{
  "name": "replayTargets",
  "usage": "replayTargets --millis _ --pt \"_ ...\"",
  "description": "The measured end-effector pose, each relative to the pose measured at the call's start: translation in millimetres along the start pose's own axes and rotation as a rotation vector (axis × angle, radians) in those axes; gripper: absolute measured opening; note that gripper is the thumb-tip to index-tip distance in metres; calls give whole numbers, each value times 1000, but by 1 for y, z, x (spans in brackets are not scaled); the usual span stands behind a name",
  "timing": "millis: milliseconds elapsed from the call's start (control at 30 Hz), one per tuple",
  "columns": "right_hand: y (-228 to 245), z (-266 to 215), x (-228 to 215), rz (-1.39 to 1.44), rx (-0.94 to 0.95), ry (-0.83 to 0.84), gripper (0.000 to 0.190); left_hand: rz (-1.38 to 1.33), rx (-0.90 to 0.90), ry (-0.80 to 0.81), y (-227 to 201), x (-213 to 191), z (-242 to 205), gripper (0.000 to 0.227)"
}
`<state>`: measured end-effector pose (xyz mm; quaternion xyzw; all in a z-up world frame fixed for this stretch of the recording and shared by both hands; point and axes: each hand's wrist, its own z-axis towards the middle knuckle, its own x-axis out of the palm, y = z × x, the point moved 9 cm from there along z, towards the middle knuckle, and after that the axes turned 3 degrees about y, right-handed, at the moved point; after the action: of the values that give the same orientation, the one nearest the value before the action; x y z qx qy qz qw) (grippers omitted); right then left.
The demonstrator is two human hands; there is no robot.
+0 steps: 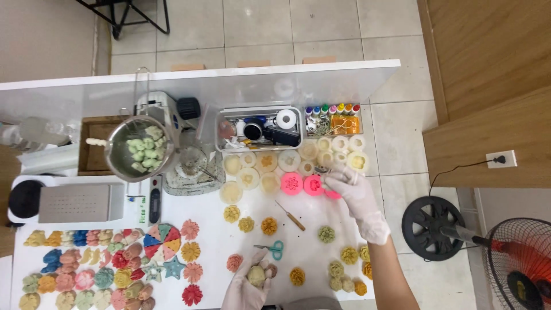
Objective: The recorder uses a carving tool to refine and shape the petals of decorative wax flowers at a production table.
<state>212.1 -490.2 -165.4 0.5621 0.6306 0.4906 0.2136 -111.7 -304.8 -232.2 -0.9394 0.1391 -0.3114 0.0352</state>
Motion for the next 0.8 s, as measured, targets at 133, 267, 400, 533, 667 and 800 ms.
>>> replayTargets --millis 133,267,400,533,667,800 --pt "-15 -68 24 -11 43 -79 42 30 -86 -2 -19 27 -29 47" --pt "-51 -114 50 23 152 -102 33 109 -15 61 -45 42 -55 41" --pt "-39 -142 124 -36 156 -64 19 295 87 150 -61 41 -66 40" --pt "-50 -149 186 -224 135 64 16 443 85 92 -73 48 -88 43" --pt "-61 -164 226 -281 11 127 16 501 183 116 -80 35 -77 29" --pt "-68 -182 219 -282 78 -154 14 682 316 169 -98 51 -95 27"
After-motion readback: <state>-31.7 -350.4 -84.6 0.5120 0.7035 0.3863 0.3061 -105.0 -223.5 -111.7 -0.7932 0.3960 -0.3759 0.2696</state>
